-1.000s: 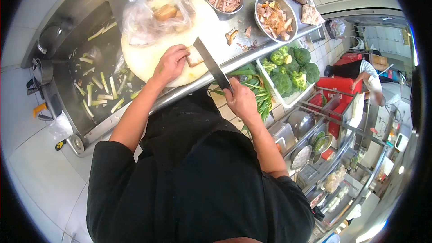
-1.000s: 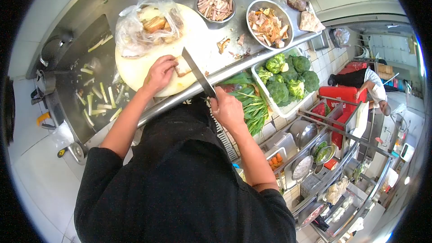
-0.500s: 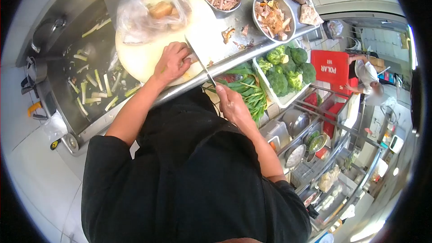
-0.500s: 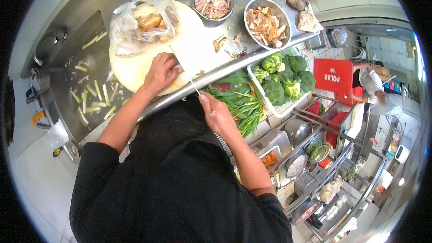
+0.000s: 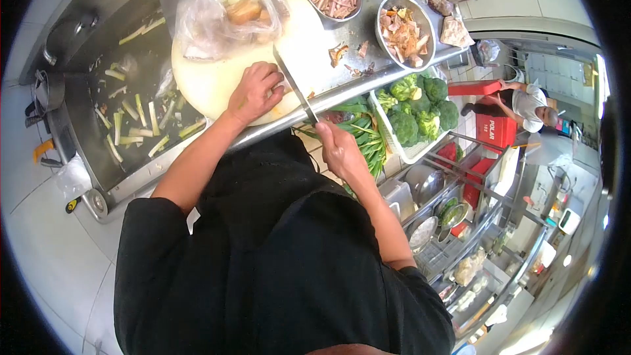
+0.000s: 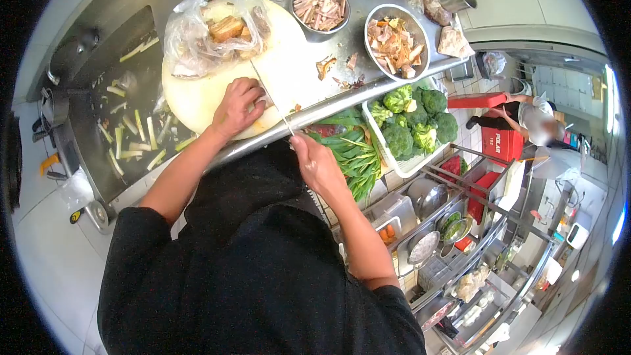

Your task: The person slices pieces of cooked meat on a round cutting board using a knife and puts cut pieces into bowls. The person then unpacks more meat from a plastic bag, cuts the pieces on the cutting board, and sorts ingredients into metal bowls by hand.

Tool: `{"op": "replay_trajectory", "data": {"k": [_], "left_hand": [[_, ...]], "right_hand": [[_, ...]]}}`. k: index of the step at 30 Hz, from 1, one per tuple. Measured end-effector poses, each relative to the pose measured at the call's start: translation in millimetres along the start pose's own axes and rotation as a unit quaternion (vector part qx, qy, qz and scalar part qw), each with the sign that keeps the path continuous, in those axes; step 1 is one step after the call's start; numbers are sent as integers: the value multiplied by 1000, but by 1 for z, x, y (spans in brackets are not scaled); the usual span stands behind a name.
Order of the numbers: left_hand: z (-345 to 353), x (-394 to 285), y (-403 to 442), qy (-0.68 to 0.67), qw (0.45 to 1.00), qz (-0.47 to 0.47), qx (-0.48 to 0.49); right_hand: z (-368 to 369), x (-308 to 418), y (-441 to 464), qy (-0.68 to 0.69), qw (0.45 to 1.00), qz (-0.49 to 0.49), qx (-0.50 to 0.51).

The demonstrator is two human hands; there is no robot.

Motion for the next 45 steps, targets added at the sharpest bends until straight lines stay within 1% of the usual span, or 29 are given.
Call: {"op": "replay_trajectory", "data": {"k": [1,3,7,8,9,10,12,13,16,19,20,23,24,27,28,30,31,32,33,35,36,39,40,43,45], "left_hand": [[0,1,-1,6,1000,-10,10],[1,2,-1,15,999,-26,34],[-1,4,-3,-24,999,-21,7],[-2,3,-7,-39,999,-24,-3],[-3,0,-5,-55,998,-29,-15],[-5,-2,-2,-40,999,-18,-16],[-8,-5,-4,-10,1000,-3,-13],[-7,-5,-4,-9,1000,-10,-5],[-3,0,-6,-16,999,-27,7],[-4,2,-10,-22,999,-28,-8],[-4,-2,-11,-13,1000,-22,-15],[-7,-4,-7,7,1000,1,-27],[-7,-5,-9,11,1000,5,-26],[-6,0,-9,-18,999,-28,9],[-4,-1,-12,-23,999,-36,2],[-4,-1,-11,-27,999,-41,-13],[-6,-3,-12,-26,999,-27,-19],[-8,-5,-14,-25,999,-14,-26],[-10,-6,-14,-24,999,-3,-35],[-11,-7,-14,-1,1000,-13,-21],[-10,-7,-16,9,1000,-20,-14],[-7,-2,-18,-8,999,-44,6],[-6,-2,-21,-8,999,-45,1],[-7,-2,-18,-10,999,-35,-18],[-6,-3,-18,-28,999,-31,-33]], "right_hand": [[-2,0,-6,-8,1000,3,2],[14,-7,-2,-40,998,-24,-31],[26,-4,25,-39,997,-50,-51],[18,-6,26,-35,999,-12,2],[10,-4,22,-25,1000,-9,6],[5,-3,14,-15,1000,-5,15],[2,0,0,-23,999,10,25],[0,2,-7,-28,999,17,30],[21,-8,5,-43,999,-24,-14],[24,-2,29,-37,999,-38,-6],[21,-4,33,-24,999,10,35],[3,5,12,0,999,17,43],[-1,6,4,-9,999,7,38],[20,-7,4,-33,998,-56,-23],[27,-2,12,-40,996,-67,-33],[27,3,28,-42,997,-65,-22],[25,5,31,-41,997,-64,-18],[21,4,32,-18,999,-39,3],[12,7,29,-30,999,-33,8],[1,15,12,-52,998,-15,30],[1,12,5,-34,999,-17,26],[17,3,0,-67,996,-44,-30],[25,2,7,-59,994,-75,-53],[30,7,25,-90,993,-66,-25],[24,3,25,-62,996,-60,-17]]}}
Point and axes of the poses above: each hand's wrist, its own y-axis towards the middle knuckle, its own z-axis out of the palm, x = y × z, the point moved 2 cm from there along y, towards the middle knuckle, and after that the axes turned 12 degrees about -y, right-handed, at the moved point
